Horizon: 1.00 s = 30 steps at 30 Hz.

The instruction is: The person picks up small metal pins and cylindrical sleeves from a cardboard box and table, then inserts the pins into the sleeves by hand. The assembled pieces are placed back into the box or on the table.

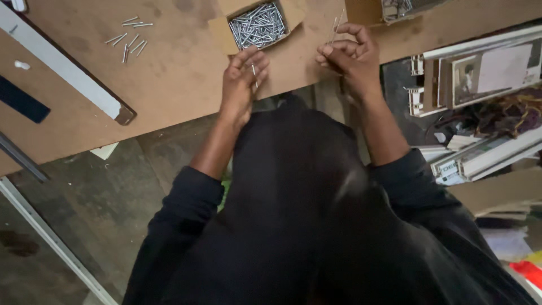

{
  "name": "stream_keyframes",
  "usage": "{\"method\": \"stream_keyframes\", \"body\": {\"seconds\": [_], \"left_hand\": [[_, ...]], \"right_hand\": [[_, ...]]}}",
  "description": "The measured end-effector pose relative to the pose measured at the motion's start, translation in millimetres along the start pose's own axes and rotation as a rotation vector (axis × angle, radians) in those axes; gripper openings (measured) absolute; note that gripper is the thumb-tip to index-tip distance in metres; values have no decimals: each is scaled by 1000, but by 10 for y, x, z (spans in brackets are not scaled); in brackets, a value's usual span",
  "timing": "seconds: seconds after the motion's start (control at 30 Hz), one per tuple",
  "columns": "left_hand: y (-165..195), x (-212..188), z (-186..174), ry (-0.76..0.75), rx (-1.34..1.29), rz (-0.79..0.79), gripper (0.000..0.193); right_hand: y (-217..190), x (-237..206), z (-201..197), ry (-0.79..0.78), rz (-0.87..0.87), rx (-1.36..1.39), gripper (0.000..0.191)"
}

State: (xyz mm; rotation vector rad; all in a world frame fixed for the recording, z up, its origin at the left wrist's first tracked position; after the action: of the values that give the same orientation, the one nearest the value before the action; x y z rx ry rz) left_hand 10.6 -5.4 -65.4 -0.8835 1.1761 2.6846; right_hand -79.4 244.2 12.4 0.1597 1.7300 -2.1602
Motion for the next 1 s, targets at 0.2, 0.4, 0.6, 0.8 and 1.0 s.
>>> {"method": "stream_keyframes", "body": {"seconds": [0.2, 0.4, 0.6, 0.8, 1.0], "left_hand": [[-73, 9, 18, -81, -21, 56, 55], [231, -366, -18, -8, 62, 51, 50], [506, -499, -460, 70, 140, -12, 44], [386, -474, -798, 55, 207, -66, 41], [279, -474, -580, 32, 250, 11, 37]], "right_hand": [[156, 86, -164, -61, 68, -69, 32], [202, 111, -49, -115, 63, -54, 28], [264, 141, 269, -116, 75, -73, 24], [350, 165, 375, -129, 124, -70, 24], [114, 165, 127, -18, 94, -109, 25]]}}
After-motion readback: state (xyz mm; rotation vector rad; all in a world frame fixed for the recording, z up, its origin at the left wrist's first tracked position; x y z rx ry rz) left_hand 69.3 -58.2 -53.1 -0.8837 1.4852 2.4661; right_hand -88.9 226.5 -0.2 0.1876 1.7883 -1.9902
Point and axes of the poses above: each hand's wrist, its own x-axis towards the middle knuckle, its own z-axis out of the palm, y = z × x, the point moved 1 cm from there along x, towards the middle knuckle, and after that the axes turned 4 degrees about y, right-handed, at the moved point
